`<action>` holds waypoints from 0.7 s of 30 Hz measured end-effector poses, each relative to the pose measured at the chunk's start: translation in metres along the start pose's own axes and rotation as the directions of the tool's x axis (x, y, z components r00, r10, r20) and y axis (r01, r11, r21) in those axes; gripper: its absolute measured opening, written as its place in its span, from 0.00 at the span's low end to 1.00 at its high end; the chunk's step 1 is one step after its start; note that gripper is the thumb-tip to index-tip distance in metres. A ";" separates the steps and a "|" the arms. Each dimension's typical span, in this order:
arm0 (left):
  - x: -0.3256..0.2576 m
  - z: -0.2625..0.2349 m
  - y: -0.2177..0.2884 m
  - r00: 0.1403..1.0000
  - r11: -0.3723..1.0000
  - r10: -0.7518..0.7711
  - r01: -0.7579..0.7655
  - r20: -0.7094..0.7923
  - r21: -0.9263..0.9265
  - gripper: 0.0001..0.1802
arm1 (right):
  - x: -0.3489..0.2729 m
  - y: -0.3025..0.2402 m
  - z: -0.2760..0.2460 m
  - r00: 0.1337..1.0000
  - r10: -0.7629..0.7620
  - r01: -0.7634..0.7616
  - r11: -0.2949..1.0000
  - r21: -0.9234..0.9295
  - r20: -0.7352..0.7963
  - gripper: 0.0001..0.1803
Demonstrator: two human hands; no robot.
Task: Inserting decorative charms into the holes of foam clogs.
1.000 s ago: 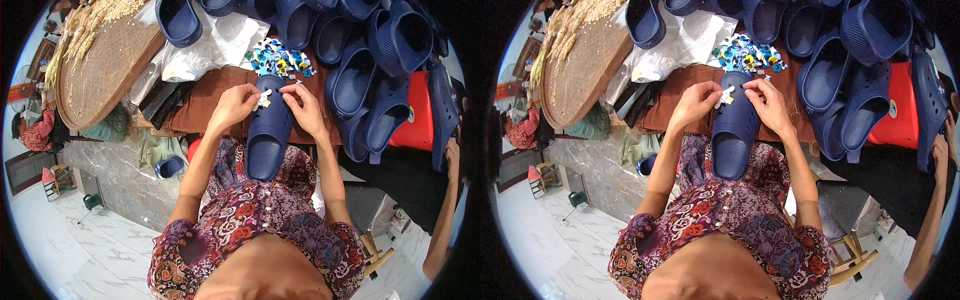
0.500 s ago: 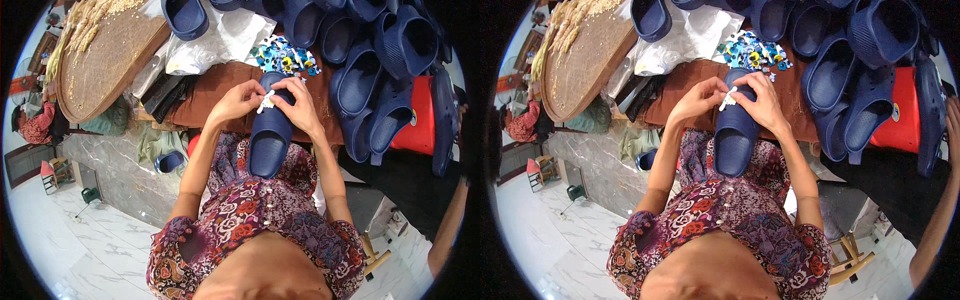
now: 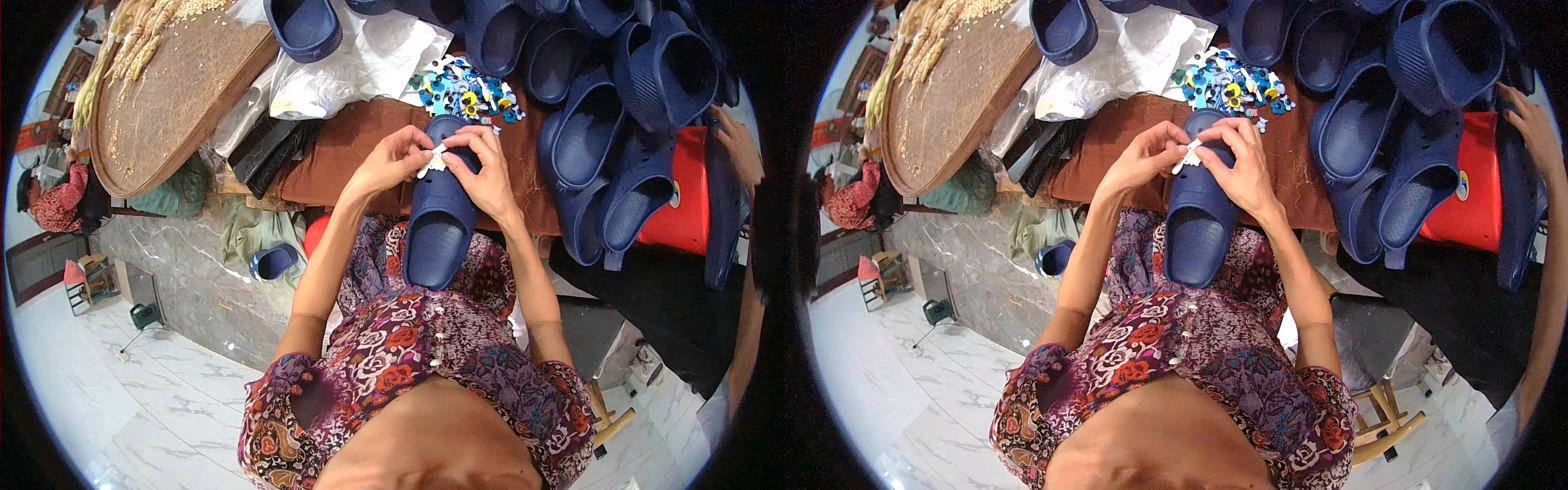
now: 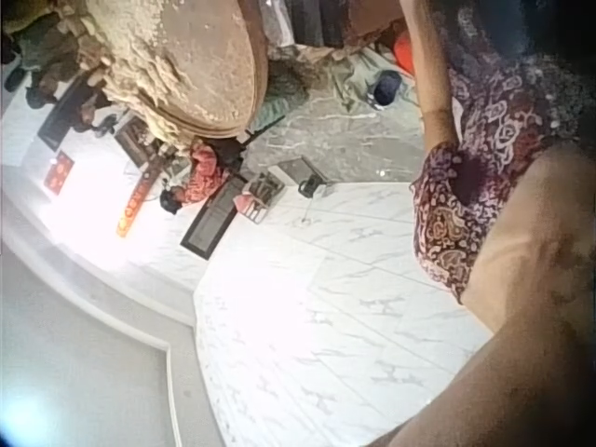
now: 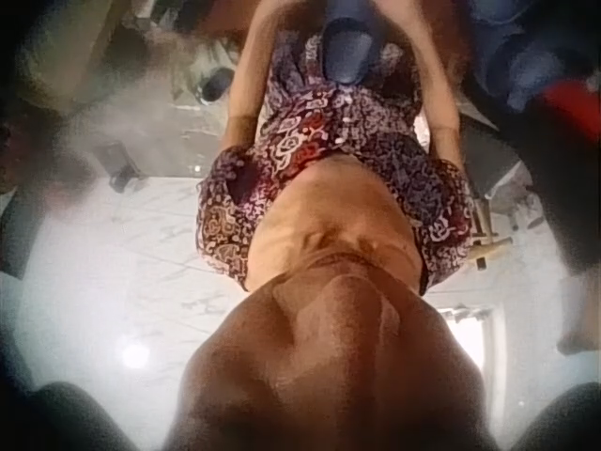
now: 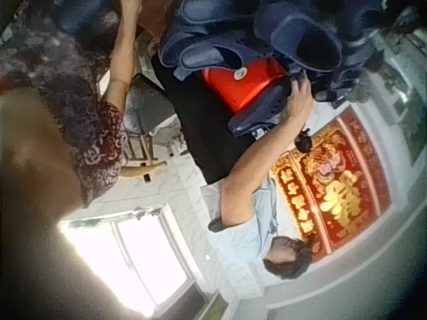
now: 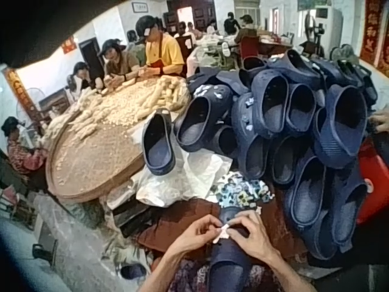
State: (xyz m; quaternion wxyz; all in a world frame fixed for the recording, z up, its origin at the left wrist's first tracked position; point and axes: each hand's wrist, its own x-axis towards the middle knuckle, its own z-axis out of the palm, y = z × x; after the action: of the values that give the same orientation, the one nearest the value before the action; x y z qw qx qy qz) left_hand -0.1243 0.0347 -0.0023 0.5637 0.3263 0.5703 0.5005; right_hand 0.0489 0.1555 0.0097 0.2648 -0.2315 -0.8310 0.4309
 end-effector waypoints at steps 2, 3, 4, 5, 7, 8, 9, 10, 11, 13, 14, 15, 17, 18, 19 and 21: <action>0.002 0.003 -0.005 0.999 0.998 0.009 -0.012 -0.049 -0.066 0.12 | -0.002 0.004 -0.001 0.999 0.011 -0.012 1.000 -0.009 -0.046 0.16; 0.001 0.004 -0.004 0.999 0.998 0.007 -0.011 -0.047 -0.066 0.12 | -0.004 0.006 -0.003 0.995 0.025 -0.027 0.999 -0.020 -0.094 0.18; 0.000 0.004 -0.003 0.999 0.999 0.014 -0.016 -0.047 -0.048 0.12 | -0.006 0.010 -0.002 0.995 0.027 -0.029 0.999 -0.020 -0.096 0.18; -0.001 0.004 -0.001 0.999 0.999 0.021 -0.022 -0.048 -0.031 0.12 | -0.009 0.017 -0.001 0.990 0.076 -0.079 0.997 -0.021 -0.120 0.20; -0.003 0.004 0.004 1.000 1.000 0.002 -0.002 -0.025 0.003 0.10 | -0.013 0.023 0.001 0.980 0.152 -0.153 0.988 0.004 -0.128 0.23; -0.003 0.004 0.006 1.000 0.999 -0.017 0.017 -0.004 0.037 0.09 | -0.015 0.026 0.002 0.980 0.153 -0.154 0.988 0.004 -0.130 0.23; -0.003 0.003 0.005 1.000 0.999 -0.017 0.018 -0.004 0.037 0.09 | -0.015 0.025 0.003 0.980 0.145 -0.146 0.989 0.002 -0.138 0.23; -0.003 0.001 0.003 0.999 0.999 -0.032 0.031 0.013 0.020 0.09 | -0.016 0.025 0.005 0.980 0.136 -0.137 0.991 0.000 -0.146 0.23; -0.003 0.001 0.002 0.999 0.999 -0.045 0.045 0.031 0.004 0.09 | -0.015 0.024 0.005 0.980 0.136 -0.138 0.990 0.001 -0.146 0.23; -0.003 0.001 0.001 0.998 0.998 -0.053 0.054 0.034 -0.019 0.09 | -0.015 0.023 0.005 0.981 0.128 -0.129 0.992 0.003 -0.143 0.23; -0.003 0.001 0.001 0.998 0.997 -0.060 0.062 0.036 -0.042 0.10 | -0.015 0.024 0.006 0.981 0.129 -0.130 0.992 0.004 -0.143 0.23; -0.004 0.002 0.002 0.997 0.997 -0.061 0.063 0.036 -0.042 0.10 | -0.016 0.024 0.006 0.981 0.127 -0.128 0.992 -0.001 -0.144 0.23; -0.004 0.003 0.005 0.997 0.995 -0.078 0.080 0.020 -0.062 0.10 | -0.017 0.024 0.006 0.981 0.125 -0.127 0.992 -0.006 -0.145 0.23; -0.004 0.004 0.006 0.997 0.995 -0.079 0.080 0.020 -0.063 0.10 | -0.017 0.023 0.007 0.980 0.123 -0.125 0.992 -0.006 -0.154 0.23; -0.004 0.004 0.006 0.996 0.993 -0.093 0.094 0.018 -0.065 0.10 | -0.017 0.023 0.008 0.980 0.120 -0.122 0.992 -0.006 -0.162 0.23; -0.003 0.004 0.005 0.994 0.992 -0.108 0.108 0.014 -0.066 0.10 | -0.018 0.023 0.010 0.979 0.115 -0.118 0.993 -0.007 -0.166 0.23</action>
State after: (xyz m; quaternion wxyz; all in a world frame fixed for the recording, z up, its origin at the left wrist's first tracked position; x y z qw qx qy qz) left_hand -0.1212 0.0345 0.0038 0.6035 0.2785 0.5671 0.4864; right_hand 0.0600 0.1507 -0.0187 0.3055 -0.3169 -0.7947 0.4181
